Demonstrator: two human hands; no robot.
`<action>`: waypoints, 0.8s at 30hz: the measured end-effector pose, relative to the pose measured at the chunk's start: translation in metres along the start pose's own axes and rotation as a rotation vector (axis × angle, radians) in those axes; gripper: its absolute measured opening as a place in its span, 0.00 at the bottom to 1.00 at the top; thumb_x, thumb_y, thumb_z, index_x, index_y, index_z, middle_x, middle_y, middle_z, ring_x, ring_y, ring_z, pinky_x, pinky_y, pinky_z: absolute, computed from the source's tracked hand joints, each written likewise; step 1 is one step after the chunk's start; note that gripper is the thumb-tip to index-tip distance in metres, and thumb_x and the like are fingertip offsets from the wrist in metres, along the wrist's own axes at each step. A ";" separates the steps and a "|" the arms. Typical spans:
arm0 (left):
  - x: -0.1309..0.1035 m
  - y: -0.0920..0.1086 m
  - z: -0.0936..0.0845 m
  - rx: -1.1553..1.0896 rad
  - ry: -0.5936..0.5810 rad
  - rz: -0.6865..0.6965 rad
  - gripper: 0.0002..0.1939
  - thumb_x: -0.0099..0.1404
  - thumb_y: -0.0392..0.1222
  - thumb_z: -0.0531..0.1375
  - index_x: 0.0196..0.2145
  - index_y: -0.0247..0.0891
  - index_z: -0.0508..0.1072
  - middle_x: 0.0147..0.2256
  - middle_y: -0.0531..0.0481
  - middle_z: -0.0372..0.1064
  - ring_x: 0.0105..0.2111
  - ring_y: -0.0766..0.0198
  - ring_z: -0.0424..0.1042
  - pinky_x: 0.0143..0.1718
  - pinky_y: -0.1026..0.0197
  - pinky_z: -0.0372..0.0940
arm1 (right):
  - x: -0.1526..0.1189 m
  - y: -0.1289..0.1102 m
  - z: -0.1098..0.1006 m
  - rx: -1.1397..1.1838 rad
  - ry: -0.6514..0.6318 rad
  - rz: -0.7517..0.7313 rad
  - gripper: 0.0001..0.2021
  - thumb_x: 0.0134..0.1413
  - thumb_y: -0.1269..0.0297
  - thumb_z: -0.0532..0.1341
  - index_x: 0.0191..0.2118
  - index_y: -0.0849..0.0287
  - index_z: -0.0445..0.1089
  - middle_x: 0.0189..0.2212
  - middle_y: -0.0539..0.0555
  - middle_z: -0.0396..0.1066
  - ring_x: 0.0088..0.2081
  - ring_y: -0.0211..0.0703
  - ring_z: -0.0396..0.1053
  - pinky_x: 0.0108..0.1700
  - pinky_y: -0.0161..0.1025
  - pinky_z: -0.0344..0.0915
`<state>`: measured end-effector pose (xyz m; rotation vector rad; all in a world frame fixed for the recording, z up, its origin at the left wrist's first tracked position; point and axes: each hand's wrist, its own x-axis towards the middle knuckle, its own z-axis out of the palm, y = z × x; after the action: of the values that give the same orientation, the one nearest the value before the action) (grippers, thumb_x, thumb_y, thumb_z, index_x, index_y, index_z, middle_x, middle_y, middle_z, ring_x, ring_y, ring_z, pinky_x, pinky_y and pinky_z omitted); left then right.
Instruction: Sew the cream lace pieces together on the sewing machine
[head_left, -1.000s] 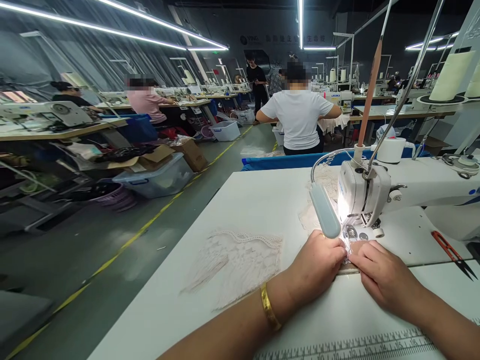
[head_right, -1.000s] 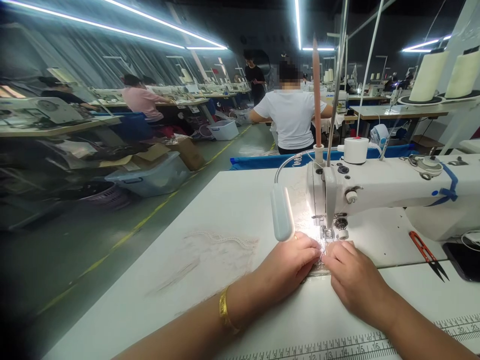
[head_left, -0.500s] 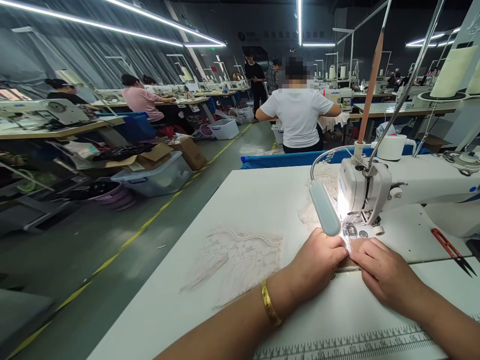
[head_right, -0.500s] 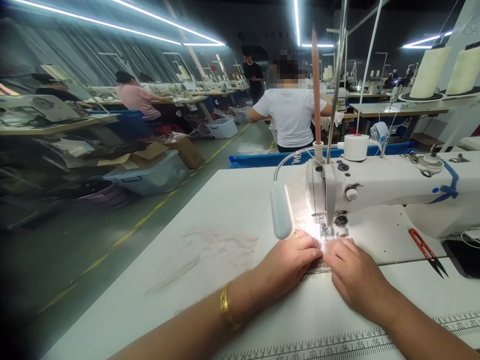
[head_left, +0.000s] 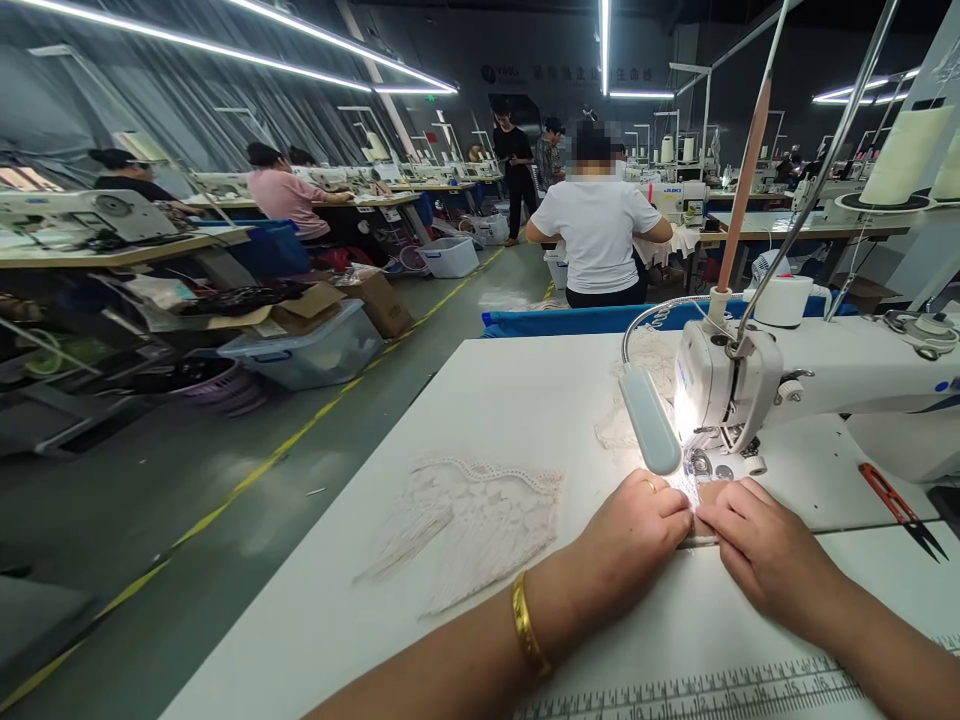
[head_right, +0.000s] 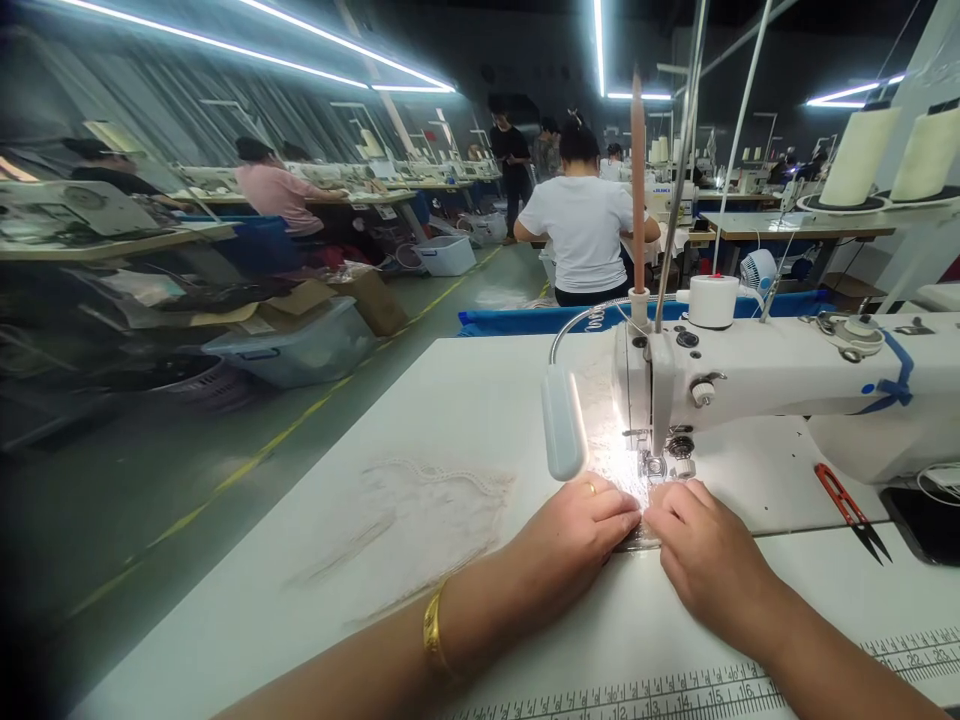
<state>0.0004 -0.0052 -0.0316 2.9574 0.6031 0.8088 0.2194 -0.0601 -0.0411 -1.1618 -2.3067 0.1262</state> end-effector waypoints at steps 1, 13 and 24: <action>0.000 0.000 0.000 0.003 0.002 0.003 0.11 0.72 0.28 0.55 0.31 0.35 0.71 0.32 0.51 0.71 0.32 0.64 0.66 0.37 0.56 0.62 | 0.000 0.000 0.000 -0.002 0.005 0.000 0.14 0.60 0.82 0.52 0.42 0.57 0.68 0.34 0.52 0.63 0.36 0.46 0.57 0.35 0.40 0.58; 0.005 -0.002 -0.002 -0.004 -0.005 -0.058 0.12 0.72 0.29 0.53 0.34 0.35 0.73 0.35 0.46 0.73 0.35 0.59 0.69 0.39 0.55 0.66 | 0.008 0.009 0.007 -0.162 0.010 0.023 0.18 0.60 0.79 0.51 0.48 0.56 0.72 0.32 0.54 0.68 0.35 0.49 0.63 0.36 0.43 0.63; 0.019 -0.006 -0.008 -0.094 -0.002 -0.204 0.16 0.76 0.33 0.48 0.34 0.37 0.72 0.37 0.48 0.75 0.40 0.58 0.70 0.47 0.54 0.68 | 0.012 0.009 0.005 -0.181 0.028 0.112 0.19 0.66 0.74 0.50 0.53 0.56 0.73 0.32 0.54 0.72 0.31 0.47 0.67 0.32 0.42 0.66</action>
<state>0.0092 0.0071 -0.0164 2.7544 0.8263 0.7919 0.2175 -0.0441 -0.0428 -1.3743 -2.2651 -0.0588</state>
